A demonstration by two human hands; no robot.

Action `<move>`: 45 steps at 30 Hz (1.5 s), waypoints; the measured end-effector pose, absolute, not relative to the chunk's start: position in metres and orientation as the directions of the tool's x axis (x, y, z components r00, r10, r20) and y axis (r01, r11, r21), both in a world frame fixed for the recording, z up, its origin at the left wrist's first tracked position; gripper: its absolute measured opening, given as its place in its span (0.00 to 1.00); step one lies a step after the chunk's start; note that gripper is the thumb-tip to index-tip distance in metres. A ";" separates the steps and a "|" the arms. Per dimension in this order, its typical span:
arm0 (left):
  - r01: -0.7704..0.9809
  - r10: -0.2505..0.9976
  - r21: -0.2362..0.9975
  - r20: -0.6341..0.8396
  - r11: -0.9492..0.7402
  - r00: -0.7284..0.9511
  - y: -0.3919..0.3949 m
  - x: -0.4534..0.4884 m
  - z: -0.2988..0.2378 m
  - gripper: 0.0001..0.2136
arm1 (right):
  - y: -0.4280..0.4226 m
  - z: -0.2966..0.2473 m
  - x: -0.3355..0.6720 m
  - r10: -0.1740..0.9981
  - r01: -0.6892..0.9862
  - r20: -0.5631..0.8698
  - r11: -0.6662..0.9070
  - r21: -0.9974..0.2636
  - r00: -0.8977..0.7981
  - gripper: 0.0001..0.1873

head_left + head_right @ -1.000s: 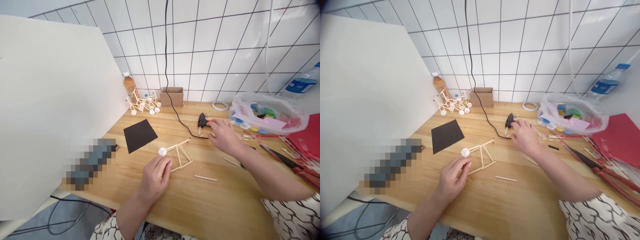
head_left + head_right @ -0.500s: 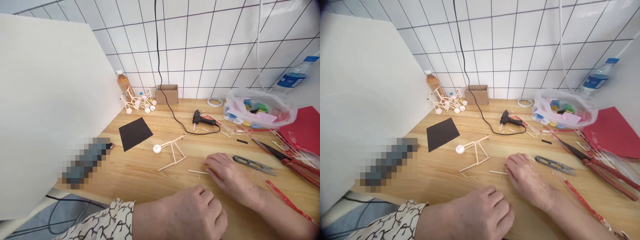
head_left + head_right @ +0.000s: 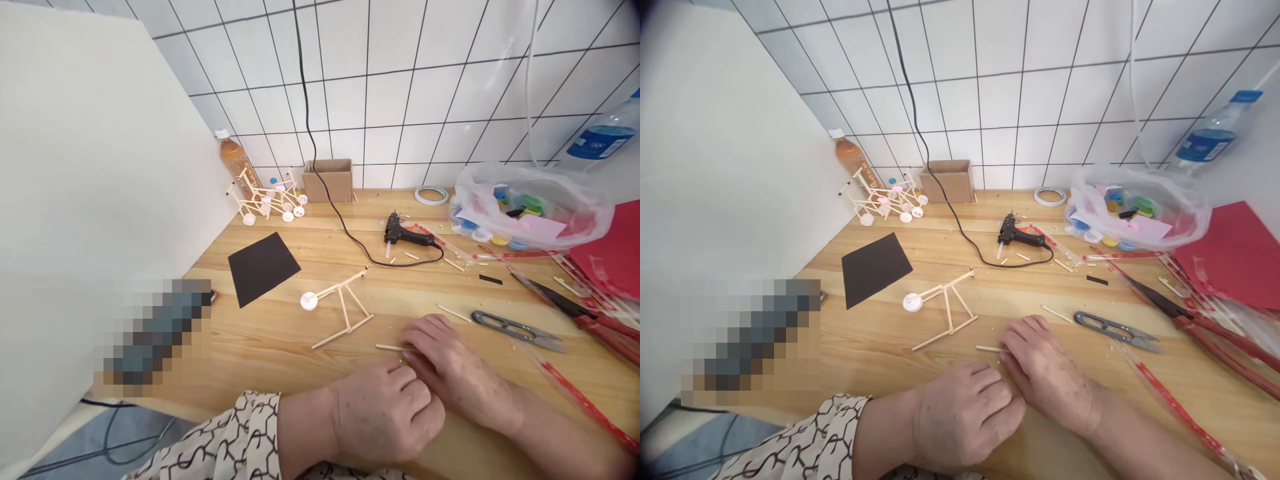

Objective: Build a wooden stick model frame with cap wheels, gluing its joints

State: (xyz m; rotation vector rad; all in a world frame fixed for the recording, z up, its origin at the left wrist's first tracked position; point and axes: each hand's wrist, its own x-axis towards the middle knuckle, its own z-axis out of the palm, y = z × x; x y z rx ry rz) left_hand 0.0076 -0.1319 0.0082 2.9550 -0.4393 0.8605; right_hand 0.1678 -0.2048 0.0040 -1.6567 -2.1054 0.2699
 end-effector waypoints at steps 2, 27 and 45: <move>-0.286 -0.251 -0.020 0.541 -0.958 0.803 -0.132 0.008 0.006 0.10 | -0.205 0.003 0.168 0.962 0.870 0.207 0.251 -0.424 -0.176 0.07; -0.233 -0.174 0.130 0.355 -0.964 0.918 -0.115 -0.006 0.025 0.08 | -0.207 0.002 0.171 0.964 0.868 0.183 0.256 -0.425 -0.195 0.07; 0.362 0.466 0.405 0.194 -0.840 0.864 -0.065 -0.078 0.007 0.06 | -0.202 0.003 0.169 0.955 0.859 0.226 0.275 -0.433 -0.192 0.06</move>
